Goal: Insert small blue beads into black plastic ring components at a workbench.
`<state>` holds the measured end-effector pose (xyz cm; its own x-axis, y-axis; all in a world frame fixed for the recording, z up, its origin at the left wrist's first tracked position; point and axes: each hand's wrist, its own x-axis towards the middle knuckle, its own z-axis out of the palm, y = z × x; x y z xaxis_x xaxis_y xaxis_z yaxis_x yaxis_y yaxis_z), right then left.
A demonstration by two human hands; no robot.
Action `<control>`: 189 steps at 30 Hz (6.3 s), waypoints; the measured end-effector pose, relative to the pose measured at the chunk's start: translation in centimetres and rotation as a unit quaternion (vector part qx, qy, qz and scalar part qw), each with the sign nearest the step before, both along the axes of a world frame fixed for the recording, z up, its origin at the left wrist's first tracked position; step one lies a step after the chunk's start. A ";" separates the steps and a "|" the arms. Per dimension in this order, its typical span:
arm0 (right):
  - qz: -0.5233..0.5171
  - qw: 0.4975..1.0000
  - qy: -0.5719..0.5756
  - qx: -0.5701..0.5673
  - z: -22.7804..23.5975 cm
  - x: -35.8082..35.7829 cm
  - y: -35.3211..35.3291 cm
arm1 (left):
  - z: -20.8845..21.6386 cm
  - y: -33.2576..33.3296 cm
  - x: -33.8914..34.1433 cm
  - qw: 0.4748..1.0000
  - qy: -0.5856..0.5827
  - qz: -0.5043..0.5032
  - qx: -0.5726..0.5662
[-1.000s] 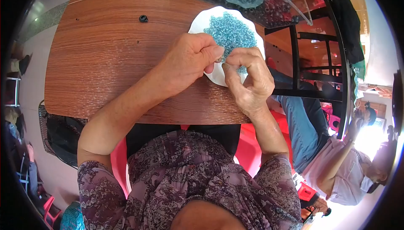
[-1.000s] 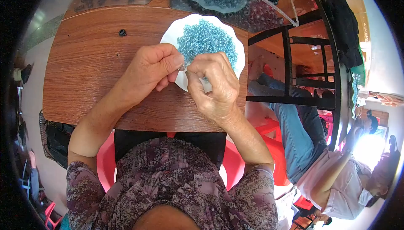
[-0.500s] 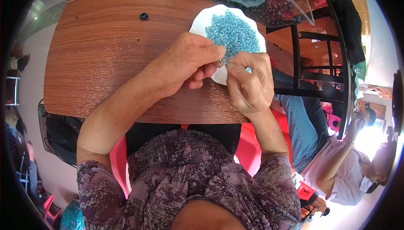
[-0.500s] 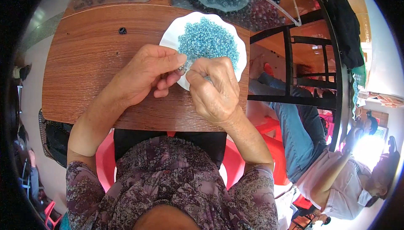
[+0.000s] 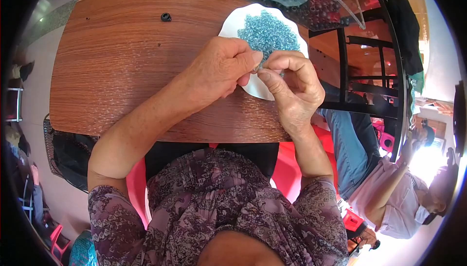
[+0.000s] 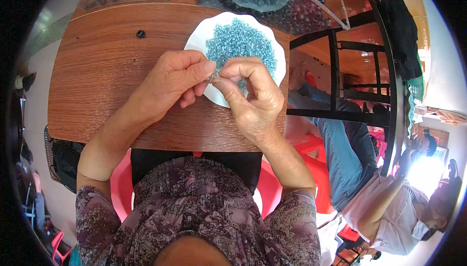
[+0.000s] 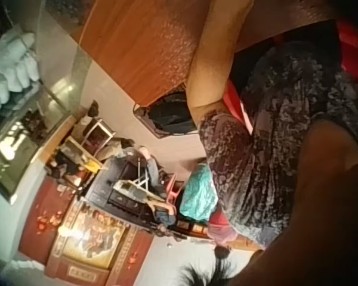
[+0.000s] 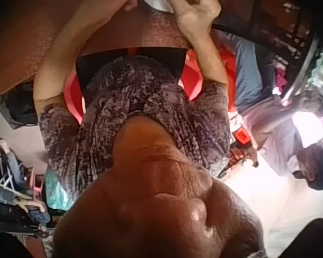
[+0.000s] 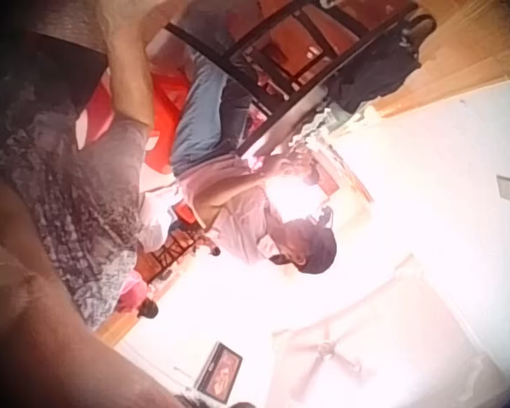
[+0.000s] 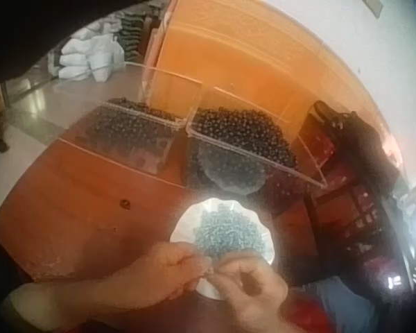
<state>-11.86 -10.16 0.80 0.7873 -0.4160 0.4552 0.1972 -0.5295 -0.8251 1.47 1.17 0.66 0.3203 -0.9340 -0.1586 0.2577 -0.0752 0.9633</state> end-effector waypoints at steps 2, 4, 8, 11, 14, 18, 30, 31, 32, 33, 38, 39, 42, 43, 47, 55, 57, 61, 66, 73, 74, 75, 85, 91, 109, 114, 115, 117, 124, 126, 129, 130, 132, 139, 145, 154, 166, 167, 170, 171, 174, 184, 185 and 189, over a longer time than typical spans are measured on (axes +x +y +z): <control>0.011 0.999 -0.014 -0.040 0.0 0.0 -0.3 | 0.2 0.1 0.1 1.000 0.028 -0.009 0.006; 0.021 0.996 -0.026 -0.079 0.0 0.0 -0.4 | 0.1 0.1 0.1 0.994 0.102 -0.028 0.003; 0.028 0.996 -0.031 -0.082 0.1 -0.2 -0.5 | -0.2 0.1 0.1 0.983 0.181 -0.035 -0.004; 0.022 0.994 -0.049 -0.090 -0.1 0.1 -0.6 | -0.3 0.2 0.2 0.973 0.228 -0.044 -0.001; 0.015 0.993 -0.073 -0.090 0.0 0.2 -0.6 | -0.3 0.2 0.3 0.955 0.289 -0.064 0.001; 0.055 0.992 -0.056 -0.098 0.0 -0.1 -1.0 | -0.3 0.3 0.5 0.938 0.335 -0.088 0.002; 0.012 1.000 0.000 0.017 0.6 -0.2 -0.6 | -0.6 0.0 0.0 0.990 0.090 0.004 -0.106; 0.011 1.000 0.000 0.017 0.5 -0.2 -0.6 | -0.7 -0.1 0.1 0.990 0.097 0.005 -0.105; 0.005 1.000 -0.003 0.020 0.4 -0.2 -0.6 | -0.6 -0.1 0.1 0.990 0.097 0.004 -0.106; -0.001 1.000 -0.005 0.023 0.4 -0.2 -0.6 | -0.6 -0.1 0.1 0.989 0.096 0.016 -0.114; -0.005 1.000 -0.007 0.007 0.5 -0.2 -0.6 | -0.7 -0.1 -0.1 0.985 0.090 0.048 -0.136; -0.004 1.000 -0.010 -0.003 0.5 -0.2 -0.7 | -0.7 -0.1 -0.1 0.984 0.117 0.037 -0.126; -0.002 0.999 -0.018 -0.038 0.5 -0.2 -0.7 | -0.6 -0.1 -0.3 0.983 0.132 0.023 -0.122; -0.001 0.999 -0.018 -0.038 0.5 -0.1 -0.7 | -0.6 -0.1 -0.3 0.984 0.120 0.023 -0.128; -0.015 0.992 -0.034 -0.123 0.4 0.2 -0.7 | -0.8 0.0 -0.3 0.988 0.080 0.043 -0.124; -0.054 0.998 0.021 -0.011 0.6 0.0 0.2 | -1.1 -0.1 0.0 0.991 0.078 0.032 -0.100; -0.074 0.978 0.050 0.188 0.9 0.2 0.3 | -1.1 -0.1 0.1 0.991 0.087 0.030 -0.096; -0.056 0.970 0.036 0.235 0.5 0.0 -0.5 | -0.9 -0.1 0.0 0.992 0.089 0.027 -0.089; -0.053 0.949 0.040 0.308 0.5 0.3 -0.7 | -1.0 -0.1 -0.1 0.992 0.063 0.046 -0.101; -0.049 0.948 0.024 0.315 0.8 0.6 -0.3 | -0.7 0.1 0.0 0.994 0.043 0.064 -0.081; -0.049 0.947 0.024 0.315 0.8 0.6 -0.3 | -0.6 0.0 -0.1 0.994 0.043 0.064 -0.081; -0.050 0.947 0.025 0.316 0.9 0.7 -0.4 | -0.4 0.0 -0.2 0.995 0.028 0.074 -0.065; -0.084 0.956 0.024 0.280 0.4 0.4 -1.0 | -1.8 -0.9 -0.7 0.925 -0.304 0.187 -0.130; -0.094 0.955 0.018 0.281 0.4 -0.2 -1.1 | -1.6 -0.7 -0.6 0.933 -0.281 0.182 -0.131; -0.069 0.931 0.001 0.359 0.9 0.9 1.0 | -0.9 -0.7 -2.0 0.874 -0.384 0.222 -0.199; -0.069 0.934 -0.002 0.349 0.7 0.7 1.1 | -0.8 -0.4 -1.9 0.918 -0.283 0.209 -0.182; -0.069 0.934 -0.002 0.349 0.7 0.6 1.2 | -0.9 -0.4 -2.0 0.934 -0.232 0.201 -0.182; -0.070 0.945 -0.005 0.320 0.8 0.5 1.2 | -0.7 0.0 -1.9 0.944 -0.220 0.184 -0.164; -0.092 0.985 -0.021 0.148 0.3 0.2 1.0 | -0.5 -0.1 -1.8 0.967 -0.126 0.158 -0.156; -0.073 0.980 -0.056 -0.176 0.0 0.3 0.0 | -0.1 0.0 -1.2 0.982 -0.071 0.117 -0.128; -0.061 0.968 -0.069 -0.232 0.3 0.3 -0.1 | -0.1 -0.1 -0.4 0.992 0.030 0.061 -0.103; -0.060 0.969 -0.069 -0.231 0.4 0.3 0.0 | -0.2 -0.1 -0.3 0.991 0.074 0.049 -0.104; -0.056 0.966 -0.072 -0.243 0.5 0.3 0.0 | -0.2 -0.2 -0.2 0.989 0.092 0.048 -0.103; -0.044 0.990 -0.022 -0.133 0.7 0.0 0.3 | 0.0 0.0 -0.6 0.993 0.015 0.078 -0.090; -0.043 0.994 -0.015 -0.099 0.2 0.2 0.1 | -0.3 0.1 -0.8 0.989 -0.032 0.092 -0.112; -0.059 0.996 0.063 0.027 0.6 0.4 0.9 | -0.6 0.3 -1.7 0.972 -0.124 0.137 -0.148; -0.023 0.887 0.135 0.440 2.2 0.8 0.7 | -0.1 0.0 -2.2 0.854 -0.399 0.237 -0.237; -0.021 0.876 0.138 0.462 2.6 0.8 0.8 | -0.1 0.0 -2.3 0.854 -0.399 0.237 -0.237; -0.022 0.870 0.151 0.469 2.8 0.6 0.8 | -0.2 0.0 -2.3 0.844 -0.409 0.244 -0.248; -0.023 0.876 0.160 0.454 2.8 0.5 0.8 | -0.2 0.0 -2.2 0.856 -0.391 0.244 -0.235; -0.045 0.933 0.106 0.341 2.6 0.5 1.1 | -0.5 0.1 -2.1 0.904 -0.305 0.220 -0.203; -0.034 0.954 0.119 0.272 2.2 0.1 1.0 | -0.5 0.5 -2.0 0.938 -0.244 0.176 -0.172; -0.034 0.952 0.127 0.277 2.1 0.1 1.0 | -0.5 0.5 -2.0 0.938 -0.244 0.177 -0.172; -0.038 0.945 0.141 0.294 2.3 0.2 1.1 | -0.5 0.5 -2.1 0.937 -0.246 0.177 -0.173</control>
<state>-11.64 -9.08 3.05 0.8010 -0.5911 -0.0948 -0.0940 0.0322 -0.9950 -0.60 1.71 0.16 0.5751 -0.7234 0.3821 -0.2748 0.2691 0.9231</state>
